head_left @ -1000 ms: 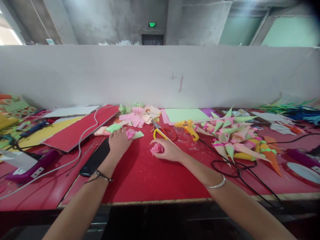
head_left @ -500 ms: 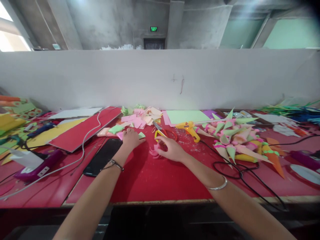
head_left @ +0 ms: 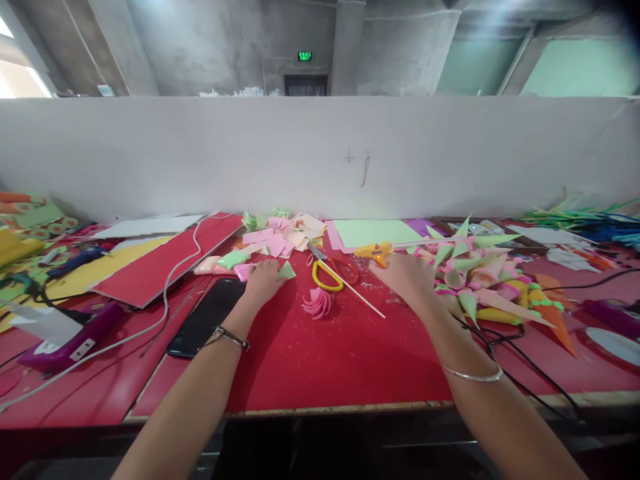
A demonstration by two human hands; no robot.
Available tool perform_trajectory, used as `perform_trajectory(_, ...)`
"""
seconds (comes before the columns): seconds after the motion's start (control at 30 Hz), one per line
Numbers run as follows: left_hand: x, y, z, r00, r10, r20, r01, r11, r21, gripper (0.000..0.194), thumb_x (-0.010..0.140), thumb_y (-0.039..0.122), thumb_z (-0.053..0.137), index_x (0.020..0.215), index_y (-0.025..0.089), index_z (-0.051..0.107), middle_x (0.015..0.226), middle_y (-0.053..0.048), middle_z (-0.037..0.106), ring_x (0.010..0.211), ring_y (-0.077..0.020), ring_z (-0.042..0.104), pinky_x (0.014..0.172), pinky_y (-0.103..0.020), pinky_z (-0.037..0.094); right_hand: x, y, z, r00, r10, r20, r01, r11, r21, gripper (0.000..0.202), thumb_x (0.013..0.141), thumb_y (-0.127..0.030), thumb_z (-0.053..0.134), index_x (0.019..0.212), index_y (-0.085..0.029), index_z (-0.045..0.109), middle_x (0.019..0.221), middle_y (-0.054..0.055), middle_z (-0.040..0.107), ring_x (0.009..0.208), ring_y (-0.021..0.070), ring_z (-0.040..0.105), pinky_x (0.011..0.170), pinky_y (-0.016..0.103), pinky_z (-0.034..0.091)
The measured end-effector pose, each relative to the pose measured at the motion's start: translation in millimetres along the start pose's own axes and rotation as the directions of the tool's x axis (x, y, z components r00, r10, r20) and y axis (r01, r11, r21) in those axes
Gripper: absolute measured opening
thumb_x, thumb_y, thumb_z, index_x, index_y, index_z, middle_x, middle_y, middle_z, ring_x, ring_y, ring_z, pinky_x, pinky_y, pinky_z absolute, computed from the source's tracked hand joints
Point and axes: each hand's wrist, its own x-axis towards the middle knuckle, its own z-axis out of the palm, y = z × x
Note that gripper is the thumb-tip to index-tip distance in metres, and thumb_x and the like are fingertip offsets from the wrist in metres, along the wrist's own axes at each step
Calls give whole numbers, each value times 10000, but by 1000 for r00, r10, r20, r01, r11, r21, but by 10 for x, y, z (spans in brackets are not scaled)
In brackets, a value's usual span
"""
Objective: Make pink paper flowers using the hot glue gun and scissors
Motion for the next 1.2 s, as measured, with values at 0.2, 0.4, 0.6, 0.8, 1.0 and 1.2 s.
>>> perform_trajectory(0.2, 0, 33, 20, 998, 60, 13, -58, 990, -125, 201, 791, 174, 346, 957, 140, 453, 859, -104, 613, 777, -199, 589, 641, -291, 421, 112, 221, 141, 989, 67, 129, -63, 997, -39, 586, 684, -591, 451, 1001, -112, 565, 920, 181, 618, 858, 308, 585, 647, 388, 437)
perform_trajectory(0.4, 19, 121, 57, 988, 64, -142, -122, 883, -454, 299, 740, 175, 414, 1031, 106, 405, 728, -59, 586, 643, -160, 557, 582, -268, 419, 213, 238, 339, 988, 7, 152, -8, 1000, 4, 316, 779, -289, 429, 1012, -104, 537, 949, 184, 602, 930, 272, 568, 692, 340, 430)
perform_trajectory(0.6, 11, 236, 40, 967, -9, -256, -161, 756, -635, 210, 700, 335, 529, 790, 146, 531, 530, 20, 507, 462, -94, 438, 452, -216, 344, 284, 223, 351, 993, 70, 92, -82, 988, 129, 348, 819, -267, 324, 1074, -64, 447, 989, 195, 581, 910, 269, 568, 695, 332, 411)
perform_trajectory(0.8, 4, 231, 17, 923, 53, -382, -300, 720, -626, 167, 722, 294, 496, 635, 153, 518, 555, 15, 509, 528, -100, 451, 503, -223, 358, 137, 97, 124, 979, 120, -167, -36, 900, 434, 438, 725, -535, 426, 937, -158, 493, 791, 86, 599, 796, 249, 560, 652, 316, 403)
perform_trajectory(1.0, 28, 238, 32, 885, 64, -461, -358, 726, -587, 77, 707, 198, 495, 643, 176, 457, 661, -7, 517, 644, -125, 473, 602, -254, 389, -81, -140, 0, 962, -25, -270, 177, 812, 557, 474, 601, -604, 546, 792, -170, 527, 588, 17, 550, 555, 170, 522, 538, 272, 389)
perform_trajectory(1.2, 39, 240, 48, 836, 128, -534, -437, 743, -507, 47, 714, 132, 451, 729, 176, 453, 744, -20, 501, 738, -148, 464, 648, -270, 377, -164, -269, 64, 938, -184, -294, 315, 804, 504, 493, 609, -567, 567, 871, -150, 549, 601, 36, 584, 530, 173, 542, 488, 253, 362)
